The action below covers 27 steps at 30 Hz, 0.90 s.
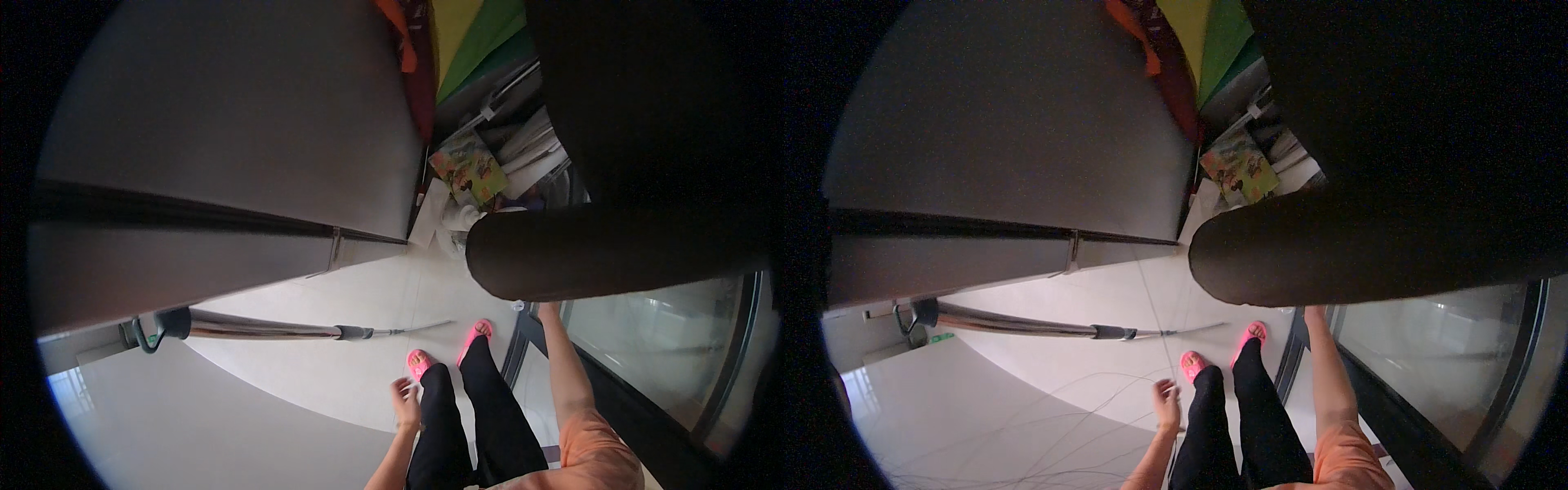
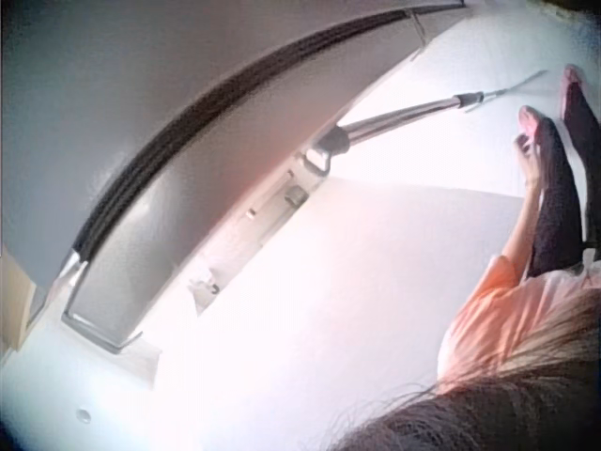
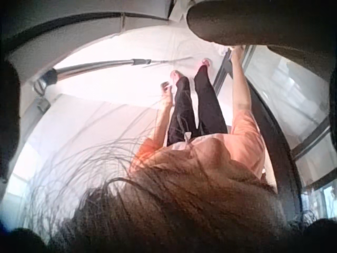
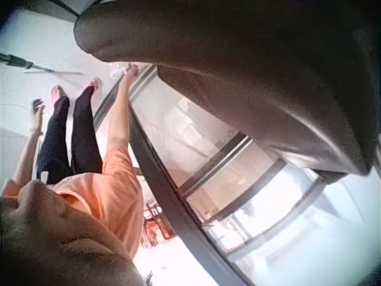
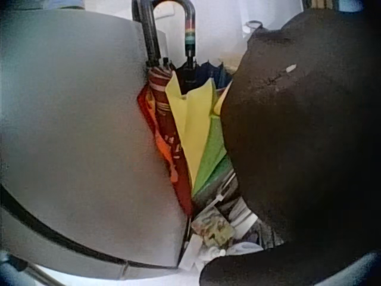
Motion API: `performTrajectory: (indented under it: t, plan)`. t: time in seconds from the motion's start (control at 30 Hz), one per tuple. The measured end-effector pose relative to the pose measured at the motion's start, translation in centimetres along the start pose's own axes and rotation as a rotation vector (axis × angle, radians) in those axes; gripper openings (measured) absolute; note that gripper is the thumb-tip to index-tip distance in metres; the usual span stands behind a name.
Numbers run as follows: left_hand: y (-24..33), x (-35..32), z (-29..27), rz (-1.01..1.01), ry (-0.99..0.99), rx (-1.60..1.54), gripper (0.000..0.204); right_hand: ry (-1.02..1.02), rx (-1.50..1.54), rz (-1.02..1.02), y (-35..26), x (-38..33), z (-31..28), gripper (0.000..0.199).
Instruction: The person sweeps the floor with a broom in a home setting, moving from the dining area to the kitchen and back. They gather debris into a pile and then pick it up by hand, placing it into a white plastic bag.
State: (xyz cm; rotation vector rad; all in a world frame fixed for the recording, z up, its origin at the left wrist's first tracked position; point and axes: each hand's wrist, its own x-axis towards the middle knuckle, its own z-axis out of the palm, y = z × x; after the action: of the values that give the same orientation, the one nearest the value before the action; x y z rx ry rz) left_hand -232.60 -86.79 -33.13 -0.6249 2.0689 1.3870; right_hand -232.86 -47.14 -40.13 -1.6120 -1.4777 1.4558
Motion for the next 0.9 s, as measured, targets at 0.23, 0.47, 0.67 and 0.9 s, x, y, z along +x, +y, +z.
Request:
performTrajectory:
  t: [0.23,0.47,0.67,0.9]
  plan:
    - [6.0,6.9,11.6,-0.256,-0.440,-0.160,0.064,-0.260,0.290,0.304,-8.0,-7.5,-4.0,0.030]
    - [9.4,7.8,13.3,-0.022,-0.600,-0.304,0.047,-0.437,0.315,0.352,-15.0,-17.0,-7.2,0.036]
    - [7.1,2.9,11.7,0.098,-0.533,-0.279,0.025,-0.418,0.299,0.368,-14.0,-19.9,-8.6,0.031]
    - [6.7,-3.2,5.4,-0.197,-0.463,-0.436,0.022,-0.860,-0.787,0.007,-10.1,-21.8,-9.2,0.070]
